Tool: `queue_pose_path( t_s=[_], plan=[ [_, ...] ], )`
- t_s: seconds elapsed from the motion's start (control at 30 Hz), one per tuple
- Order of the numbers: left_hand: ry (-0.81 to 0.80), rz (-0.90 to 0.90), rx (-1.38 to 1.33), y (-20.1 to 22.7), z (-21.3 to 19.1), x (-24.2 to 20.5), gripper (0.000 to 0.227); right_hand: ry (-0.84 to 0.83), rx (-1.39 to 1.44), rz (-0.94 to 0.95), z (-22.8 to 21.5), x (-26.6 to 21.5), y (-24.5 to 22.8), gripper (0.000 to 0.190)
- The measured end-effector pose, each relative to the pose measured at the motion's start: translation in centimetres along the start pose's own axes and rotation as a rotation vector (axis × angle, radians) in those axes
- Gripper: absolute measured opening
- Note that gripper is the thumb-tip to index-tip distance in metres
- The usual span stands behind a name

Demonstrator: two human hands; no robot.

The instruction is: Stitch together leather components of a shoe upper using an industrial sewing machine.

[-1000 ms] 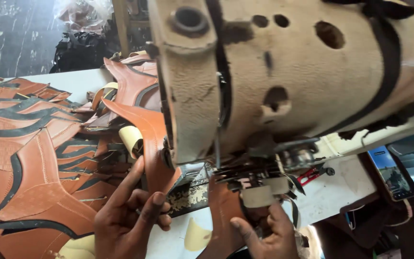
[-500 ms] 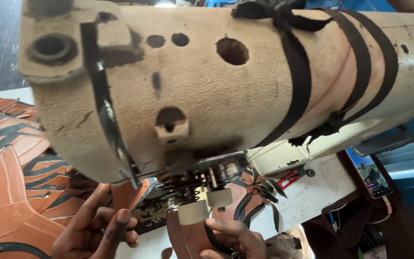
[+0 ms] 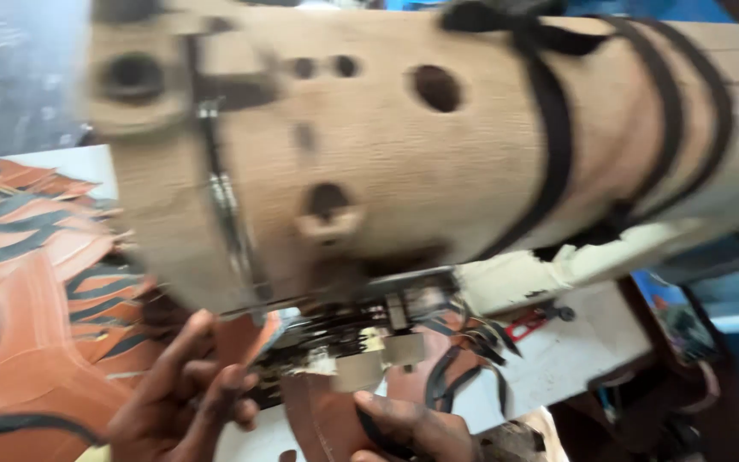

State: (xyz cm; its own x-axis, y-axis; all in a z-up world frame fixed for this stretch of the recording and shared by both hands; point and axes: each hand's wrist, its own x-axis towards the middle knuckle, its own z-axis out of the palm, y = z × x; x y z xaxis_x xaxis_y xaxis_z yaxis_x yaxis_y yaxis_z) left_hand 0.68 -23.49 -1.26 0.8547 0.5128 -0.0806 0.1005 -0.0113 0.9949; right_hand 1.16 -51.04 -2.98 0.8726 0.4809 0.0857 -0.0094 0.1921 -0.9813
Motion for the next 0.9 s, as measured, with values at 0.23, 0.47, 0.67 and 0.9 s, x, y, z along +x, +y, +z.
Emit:
queue_pose_path(
  t_s=[0.23, 0.47, 0.67, 0.9],
  plan=[
    [-0.142, -0.021, -0.245, 3.6, -11.2, 1.2, 0.061, 0.003, -0.507, -0.090, 12.5, 2.6, 2.7, 0.046],
    [-0.244, -0.034, -0.393, 2.4, -14.7, 3.2, 0.063, 0.085, -0.260, -0.045, 17.9, 7.0, 0.4, 0.043],
    [-0.230, 0.010, -0.253, 2.4, -12.1, 4.4, 0.061, 0.071, -0.044, 0.008, 15.7, 7.2, 0.7, 0.044],
    [-0.205, 0.063, -0.321, 2.4, -13.1, 3.8, 0.057, -0.015, -0.113, 0.139, 16.5, 8.6, 0.0, 0.048]
  ],
)
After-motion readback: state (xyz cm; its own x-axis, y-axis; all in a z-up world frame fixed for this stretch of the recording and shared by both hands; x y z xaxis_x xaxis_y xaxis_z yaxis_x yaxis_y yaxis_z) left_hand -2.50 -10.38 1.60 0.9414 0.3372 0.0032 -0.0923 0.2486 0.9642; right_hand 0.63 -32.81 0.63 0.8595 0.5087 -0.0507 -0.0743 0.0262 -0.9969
